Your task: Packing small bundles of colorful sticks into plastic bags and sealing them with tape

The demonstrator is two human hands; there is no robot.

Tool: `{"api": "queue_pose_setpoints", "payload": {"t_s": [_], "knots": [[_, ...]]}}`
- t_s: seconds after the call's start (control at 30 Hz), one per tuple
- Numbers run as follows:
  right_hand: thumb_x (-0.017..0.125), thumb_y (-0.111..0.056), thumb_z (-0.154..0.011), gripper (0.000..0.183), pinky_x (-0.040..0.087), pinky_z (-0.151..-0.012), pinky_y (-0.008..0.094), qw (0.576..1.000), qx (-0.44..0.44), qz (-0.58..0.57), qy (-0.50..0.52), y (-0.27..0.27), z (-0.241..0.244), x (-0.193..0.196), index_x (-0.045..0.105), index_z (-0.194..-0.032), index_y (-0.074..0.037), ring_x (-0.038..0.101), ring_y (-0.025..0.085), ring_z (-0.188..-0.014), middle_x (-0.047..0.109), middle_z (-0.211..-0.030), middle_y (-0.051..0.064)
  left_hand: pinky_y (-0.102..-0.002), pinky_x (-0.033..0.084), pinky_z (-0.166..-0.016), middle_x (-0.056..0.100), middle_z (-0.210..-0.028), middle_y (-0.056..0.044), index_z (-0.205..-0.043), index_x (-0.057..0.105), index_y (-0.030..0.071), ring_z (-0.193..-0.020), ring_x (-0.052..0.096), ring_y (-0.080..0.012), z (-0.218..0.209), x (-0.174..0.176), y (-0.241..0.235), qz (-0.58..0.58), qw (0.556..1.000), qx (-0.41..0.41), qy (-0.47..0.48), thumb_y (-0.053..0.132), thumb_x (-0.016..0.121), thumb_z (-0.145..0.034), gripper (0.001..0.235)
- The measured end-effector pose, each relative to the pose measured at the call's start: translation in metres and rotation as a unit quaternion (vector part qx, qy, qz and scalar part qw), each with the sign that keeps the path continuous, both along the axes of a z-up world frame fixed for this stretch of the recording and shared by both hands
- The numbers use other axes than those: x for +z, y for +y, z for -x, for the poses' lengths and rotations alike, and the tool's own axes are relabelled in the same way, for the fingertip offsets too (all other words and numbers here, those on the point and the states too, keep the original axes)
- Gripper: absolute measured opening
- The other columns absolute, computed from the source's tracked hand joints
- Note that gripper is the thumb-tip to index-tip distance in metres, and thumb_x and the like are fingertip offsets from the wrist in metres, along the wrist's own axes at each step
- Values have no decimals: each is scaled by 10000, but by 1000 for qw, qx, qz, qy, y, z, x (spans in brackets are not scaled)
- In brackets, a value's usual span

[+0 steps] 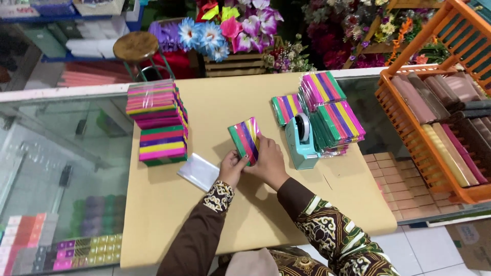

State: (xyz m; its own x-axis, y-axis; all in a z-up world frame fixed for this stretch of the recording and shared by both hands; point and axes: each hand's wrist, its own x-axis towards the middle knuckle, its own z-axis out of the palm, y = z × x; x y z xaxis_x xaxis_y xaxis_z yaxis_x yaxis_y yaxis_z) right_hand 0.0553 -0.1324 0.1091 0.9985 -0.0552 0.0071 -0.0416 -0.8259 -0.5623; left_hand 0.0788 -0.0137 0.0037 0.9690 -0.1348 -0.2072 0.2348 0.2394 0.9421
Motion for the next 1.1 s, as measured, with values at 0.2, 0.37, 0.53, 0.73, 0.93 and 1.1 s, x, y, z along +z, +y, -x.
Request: {"api": "queue_pose_setpoints", "payload": {"t_s": [0.2,0.37,0.53,0.73,0.93,1.1], "knots": [[814,-440,-466,1000,461,-892,508,999,-18,-41,28,-8,-36,-14,394,-1320,-131,535,446,-1069,490,-1137,196,-329,491,-850,552,-1161,-102,-1271,457,64,-993,519,-190,10,25,16,21,1000,7,-7,277,576,-921,427],[800,-482,-507,914,416,-902,503,994,-41,99,2,-37,-91,-24,427,-1272,-148,518,462,-1036,482,-1078,209,-517,293,-1050,537,-1267,-75,-1268,495,183,-1256,447,-294,32,6,56,-420,876,20,-235,285,636,-826,475],[807,-471,-504,833,405,-883,500,985,-62,158,-23,-60,-139,-23,447,-1185,-152,493,472,-1025,468,-1072,234,-588,176,-1065,540,-1250,-57,-1204,520,206,-1286,415,-290,37,-21,66,-584,747,36,-316,347,578,-846,389],[672,-277,-627,813,389,-888,392,965,-124,181,145,-68,-162,24,301,-1343,-171,402,366,-1073,408,-1154,231,-544,195,-1088,590,-1233,-15,-1115,600,176,-1292,419,-245,36,-12,64,-569,740,25,-359,293,594,-809,327],[638,-394,-684,771,361,-954,439,936,-149,257,189,-88,-182,-9,299,-1340,-172,404,439,-1149,407,-1240,278,-541,224,-1076,604,-1192,-9,-1030,642,199,-1273,444,-232,35,-9,62,-570,746,38,-343,265,620,-789,251],[690,-559,-698,835,455,-894,386,901,-143,316,260,-87,-179,-4,347,-1340,-150,521,323,-1099,491,-1215,205,-538,203,-1092,593,-1202,-22,-1044,641,186,-1277,433,-232,34,-8,63,-562,755,22,-336,278,600,-807,258]]}}
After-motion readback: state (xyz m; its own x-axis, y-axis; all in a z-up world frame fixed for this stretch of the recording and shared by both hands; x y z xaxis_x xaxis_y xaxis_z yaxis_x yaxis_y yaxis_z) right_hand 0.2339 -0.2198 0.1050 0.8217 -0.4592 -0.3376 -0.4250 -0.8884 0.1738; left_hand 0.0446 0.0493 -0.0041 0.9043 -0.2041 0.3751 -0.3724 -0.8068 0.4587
